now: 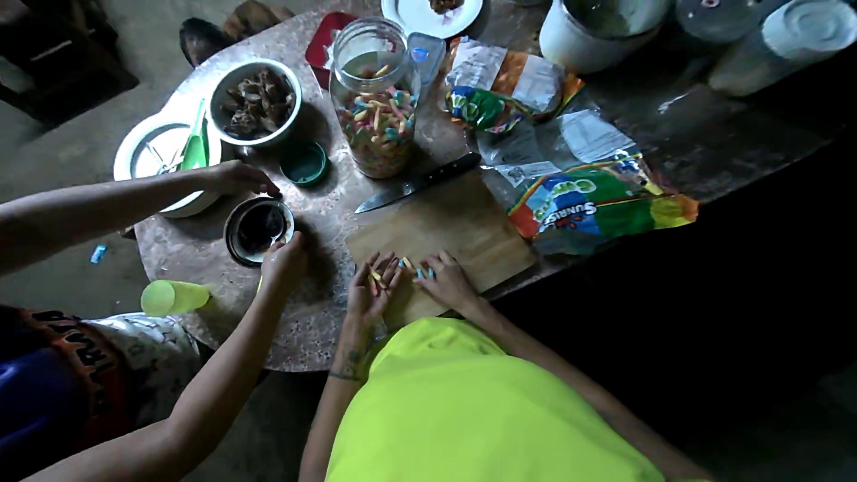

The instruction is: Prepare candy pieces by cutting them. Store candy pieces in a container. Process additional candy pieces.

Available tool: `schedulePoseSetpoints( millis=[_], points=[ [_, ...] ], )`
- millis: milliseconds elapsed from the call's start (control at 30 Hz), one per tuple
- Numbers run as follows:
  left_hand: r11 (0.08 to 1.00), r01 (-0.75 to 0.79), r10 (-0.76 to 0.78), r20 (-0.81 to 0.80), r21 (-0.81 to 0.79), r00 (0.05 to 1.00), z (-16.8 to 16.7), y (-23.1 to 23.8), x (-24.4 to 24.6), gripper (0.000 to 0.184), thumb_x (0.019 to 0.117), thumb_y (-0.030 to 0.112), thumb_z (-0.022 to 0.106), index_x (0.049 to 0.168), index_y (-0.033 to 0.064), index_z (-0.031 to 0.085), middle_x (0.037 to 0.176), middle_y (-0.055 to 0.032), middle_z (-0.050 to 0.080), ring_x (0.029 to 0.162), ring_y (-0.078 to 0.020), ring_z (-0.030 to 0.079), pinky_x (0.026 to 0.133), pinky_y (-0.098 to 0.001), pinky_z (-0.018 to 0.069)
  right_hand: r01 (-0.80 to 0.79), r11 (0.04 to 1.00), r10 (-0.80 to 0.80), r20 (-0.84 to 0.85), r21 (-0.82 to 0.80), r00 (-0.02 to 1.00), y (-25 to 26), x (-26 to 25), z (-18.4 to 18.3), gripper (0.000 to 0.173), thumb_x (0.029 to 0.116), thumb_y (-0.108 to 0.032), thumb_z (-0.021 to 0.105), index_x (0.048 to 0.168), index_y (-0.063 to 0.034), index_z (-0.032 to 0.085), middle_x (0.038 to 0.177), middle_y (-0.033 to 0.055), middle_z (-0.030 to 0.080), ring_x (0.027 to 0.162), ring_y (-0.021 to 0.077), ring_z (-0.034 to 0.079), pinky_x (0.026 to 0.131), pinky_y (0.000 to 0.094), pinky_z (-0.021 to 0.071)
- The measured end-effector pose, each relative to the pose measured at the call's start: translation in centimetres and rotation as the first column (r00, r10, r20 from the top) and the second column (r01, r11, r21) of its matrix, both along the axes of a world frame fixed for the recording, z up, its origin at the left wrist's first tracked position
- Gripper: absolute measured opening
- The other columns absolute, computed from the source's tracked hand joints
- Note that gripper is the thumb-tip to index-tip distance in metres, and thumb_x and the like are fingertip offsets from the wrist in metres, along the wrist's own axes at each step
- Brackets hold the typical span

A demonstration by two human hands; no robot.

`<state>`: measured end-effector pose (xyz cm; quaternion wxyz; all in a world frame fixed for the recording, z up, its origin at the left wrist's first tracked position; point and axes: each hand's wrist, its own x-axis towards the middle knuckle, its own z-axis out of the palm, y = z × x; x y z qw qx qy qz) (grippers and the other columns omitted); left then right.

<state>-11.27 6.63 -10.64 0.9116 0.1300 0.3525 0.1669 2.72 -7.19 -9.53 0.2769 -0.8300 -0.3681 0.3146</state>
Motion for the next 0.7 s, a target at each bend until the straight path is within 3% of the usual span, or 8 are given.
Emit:
schedulePoseSetpoints(
  millis=[167, 367, 467, 600, 700],
  points=[
    [1.0, -0.01, 0.01, -0.011, 0.002, 1.0, 0.0, -0.1, -0.7, 0.043, 0.1127, 0.03, 0.022, 0.138, 0.008, 0.049, 0.131, -0.0153, 0.065, 0.117, -0.0292, 0.067, 0.097, -0.0435, 0.0554, -0.045, 0.993, 0.042, -0.029, -0.113, 0.999, 1.0, 1.0, 1.3, 0.031, 0.0987, -0.006, 0.061, 0.128, 0.0047, 0.063, 0.128, 0.0269, 0.062, 0.121, 0.0407, 0.06, 0.106, 0.0514, 0.0477],
    [0.999, -0.03, 0.03, -0.034, -0.028, 0.999, -0.3, -0.2, -0.5, 0.042, 0.1129, 0.03, 0.024, 0.137, 0.0062, 0.049, 0.13, -0.0159, 0.066, 0.114, -0.0281, 0.069, 0.095, -0.0419, 0.0565, -0.066, 0.996, 0.07, -0.078, 0.058, 0.994, 2.3, 1.4, 0.2, 0.03, 0.1004, -0.012, 0.063, 0.126, 0.0019, 0.067, 0.121, 0.0246, 0.066, 0.112, 0.037, 0.064, 0.101, 0.0491, 0.0507],
    [0.999, -0.042, 0.042, -0.024, -0.03, 0.999, -0.2, -0.2, -0.5, 0.04, 0.1126, 0.027, 0.025, 0.136, 0.005, 0.05, 0.128, -0.016, 0.066, 0.114, -0.028, 0.068, 0.096, -0.041, 0.0559, -0.099, 0.995, 0.1, -0.043, 0.026, 0.994, 3.0, 0.9, -0.1, 0.031, 0.0994, -0.016, 0.066, 0.124, 0.0037, 0.067, 0.122, 0.0266, 0.065, 0.115, 0.04, 0.064, 0.103, 0.0516, 0.0495],
    [0.995, -0.077, 0.077, -0.008, -0.067, 0.997, 0.0, -0.1, -0.6, 0.041, 0.1105, 0.023, 0.025, 0.134, 0.0039, 0.053, 0.13, -0.0159, 0.066, 0.117, -0.0284, 0.067, 0.097, -0.042, 0.0548, -0.058, 0.998, 0.058, 0.025, -0.021, 0.998, 3.1, 0.5, 0.7, 0.028, 0.1017, -0.011, 0.059, 0.125, 0.0016, 0.066, 0.119, 0.0259, 0.067, 0.113, 0.0407, 0.064, 0.1, 0.0515, 0.0509],
    [0.993, -0.081, 0.081, -0.002, -0.087, 0.997, 0.0, 0.0, -0.6, 0.043, 0.1103, 0.024, 0.023, 0.135, 0.0048, 0.053, 0.131, -0.0154, 0.066, 0.118, -0.0288, 0.066, 0.098, -0.0435, 0.0543, -0.029, 0.998, 0.03, 0.015, -0.046, 0.999, 3.2, 0.4, 1.3, 0.03, 0.1022, -0.006, 0.053, 0.128, -0.0029, 0.068, 0.128, 0.0271, 0.063, 0.12, 0.0408, 0.062, 0.104, 0.0493, 0.0495]
  ],
)
